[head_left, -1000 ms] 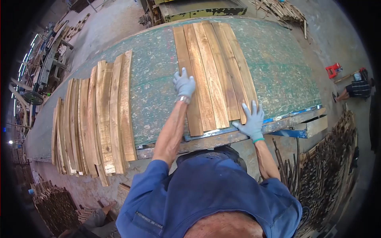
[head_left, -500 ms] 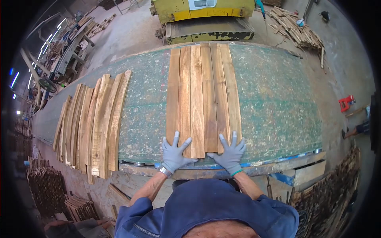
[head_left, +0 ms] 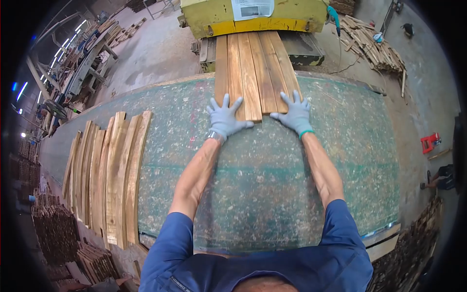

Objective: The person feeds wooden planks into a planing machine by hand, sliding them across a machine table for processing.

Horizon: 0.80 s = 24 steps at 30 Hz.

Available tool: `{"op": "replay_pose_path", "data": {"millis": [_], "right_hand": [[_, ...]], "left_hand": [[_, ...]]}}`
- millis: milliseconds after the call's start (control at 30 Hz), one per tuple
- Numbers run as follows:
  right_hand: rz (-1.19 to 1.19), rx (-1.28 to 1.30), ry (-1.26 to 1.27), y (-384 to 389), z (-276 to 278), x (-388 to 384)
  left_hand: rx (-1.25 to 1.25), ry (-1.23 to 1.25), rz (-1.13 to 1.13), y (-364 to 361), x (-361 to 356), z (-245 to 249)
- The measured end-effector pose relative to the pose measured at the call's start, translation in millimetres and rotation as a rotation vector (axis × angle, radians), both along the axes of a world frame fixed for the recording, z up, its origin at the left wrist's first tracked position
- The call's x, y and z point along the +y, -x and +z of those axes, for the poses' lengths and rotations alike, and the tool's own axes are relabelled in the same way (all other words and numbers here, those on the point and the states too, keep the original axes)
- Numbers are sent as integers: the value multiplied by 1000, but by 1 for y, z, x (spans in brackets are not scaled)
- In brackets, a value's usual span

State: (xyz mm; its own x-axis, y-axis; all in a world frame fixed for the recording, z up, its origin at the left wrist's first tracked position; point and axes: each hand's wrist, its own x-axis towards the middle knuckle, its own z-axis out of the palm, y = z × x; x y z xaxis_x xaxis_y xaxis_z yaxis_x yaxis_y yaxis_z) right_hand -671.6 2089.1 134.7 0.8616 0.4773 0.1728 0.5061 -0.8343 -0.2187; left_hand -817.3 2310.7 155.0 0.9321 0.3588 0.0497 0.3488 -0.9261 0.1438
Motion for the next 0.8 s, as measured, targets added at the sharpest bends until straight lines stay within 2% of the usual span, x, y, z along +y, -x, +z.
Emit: {"op": "replay_pose_path", "data": {"millis": [100,233,433,500,667,800], "right_hand": [[18,-71,-30,-47,-16,17],[-43,-84,79,-63,-28,44],[-106,10,124,-127,-27,88],[-119,-29,123,-144,-32,97],[-142,-17,167,-140,-22,109],[-84,-134,119,-144,-34,113]], "left_hand": [[-13,-82,54,-31,2,14],[-97,23,170,-67,9,-32],[-154,20,143,-134,46,-33],[-167,4,157,-143,50,-36],[-166,38,138,-165,73,-34],[-142,20,155,-180,84,-37]]}}
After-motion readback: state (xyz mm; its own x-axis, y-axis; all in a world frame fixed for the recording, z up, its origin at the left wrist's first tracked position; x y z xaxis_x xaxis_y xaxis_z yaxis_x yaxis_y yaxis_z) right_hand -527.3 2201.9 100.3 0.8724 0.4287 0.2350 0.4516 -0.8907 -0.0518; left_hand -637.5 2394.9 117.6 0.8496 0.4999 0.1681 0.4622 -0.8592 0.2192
